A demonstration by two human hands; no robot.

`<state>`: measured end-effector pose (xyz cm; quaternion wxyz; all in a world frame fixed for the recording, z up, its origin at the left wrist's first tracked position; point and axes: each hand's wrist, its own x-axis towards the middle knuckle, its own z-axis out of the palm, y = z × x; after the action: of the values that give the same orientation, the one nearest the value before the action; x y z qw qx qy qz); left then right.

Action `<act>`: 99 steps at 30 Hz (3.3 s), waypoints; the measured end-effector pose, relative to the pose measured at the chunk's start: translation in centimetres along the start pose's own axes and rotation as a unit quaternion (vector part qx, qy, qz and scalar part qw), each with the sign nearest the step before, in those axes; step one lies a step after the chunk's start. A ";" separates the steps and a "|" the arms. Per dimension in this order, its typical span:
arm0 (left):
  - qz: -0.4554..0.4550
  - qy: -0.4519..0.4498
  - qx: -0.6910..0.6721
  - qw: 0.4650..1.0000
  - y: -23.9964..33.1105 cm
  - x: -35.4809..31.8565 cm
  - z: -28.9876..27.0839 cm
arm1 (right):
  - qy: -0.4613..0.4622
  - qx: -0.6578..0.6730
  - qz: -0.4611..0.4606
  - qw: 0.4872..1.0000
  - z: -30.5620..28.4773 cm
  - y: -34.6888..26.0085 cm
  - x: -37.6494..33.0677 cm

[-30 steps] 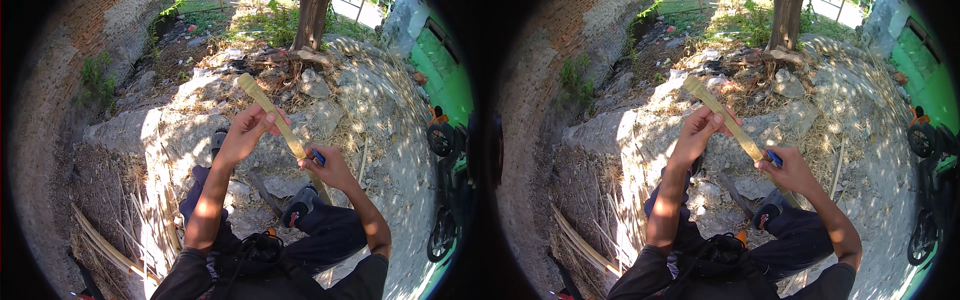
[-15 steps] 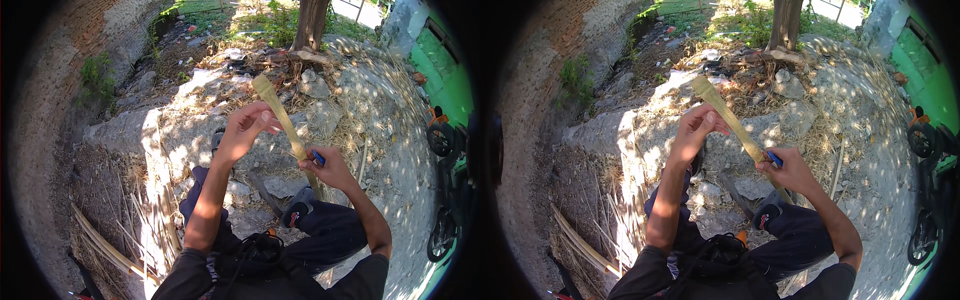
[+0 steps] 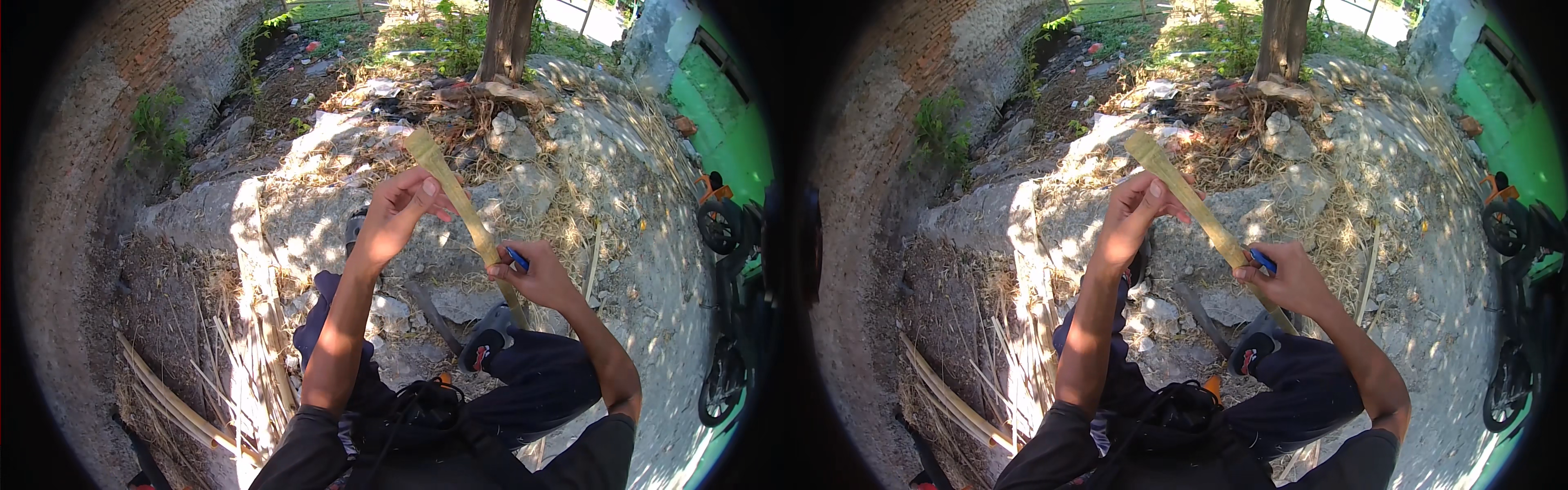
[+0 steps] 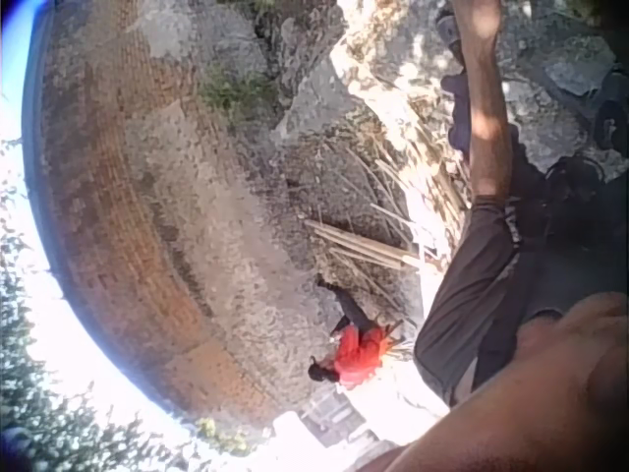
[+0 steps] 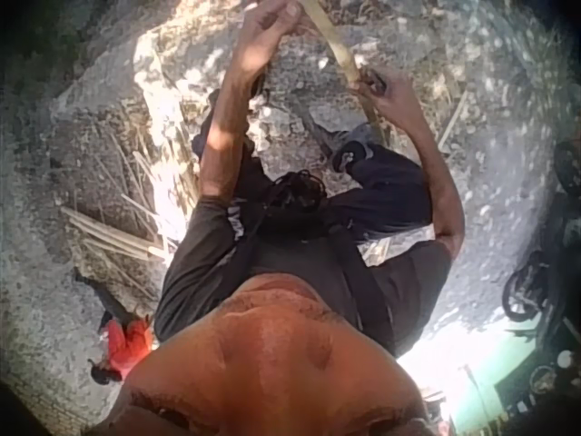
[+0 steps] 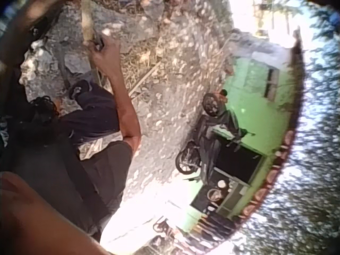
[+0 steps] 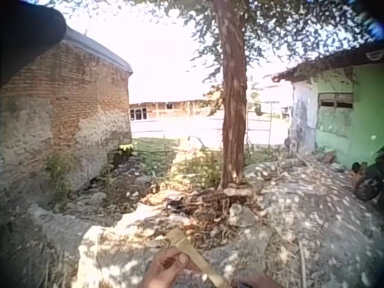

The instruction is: The person shapes a piece of bamboo by peeling it by hand and carving along its edges with a utility knife.

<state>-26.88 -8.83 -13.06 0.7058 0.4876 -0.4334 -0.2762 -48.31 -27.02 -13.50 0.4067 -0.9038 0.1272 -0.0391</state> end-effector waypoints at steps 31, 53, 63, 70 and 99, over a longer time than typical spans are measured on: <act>-0.007 -0.015 -0.036 0.999 -0.4 0.2 -0.4 | -0.025 -0.017 0.017 0.999 -0.4 -0.9 -0.1; 0.012 -0.002 -0.052 0.999 0.1 0.0 -0.3 | -0.021 -0.016 0.022 0.999 -0.4 -0.7 -0.1; 0.007 0.004 -0.035 0.999 0.4 -0.1 -0.3 | -0.025 -0.012 0.019 0.999 -0.3 -0.5 0.0; 0.001 -0.001 -0.032 0.999 0.7 0.0 -0.5 | -0.023 0.014 0.019 0.999 -0.2 -0.1 -0.1; -0.016 0.017 -0.380 0.925 0.6 0.1 -0.3 | -0.008 0.014 0.004 1.000 0.1 1.2 -0.2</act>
<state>-26.55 -8.53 -12.56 0.8406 0.1943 -0.2763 -0.4235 -48.71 -27.65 -14.42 0.4208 -0.8977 0.1266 -0.0321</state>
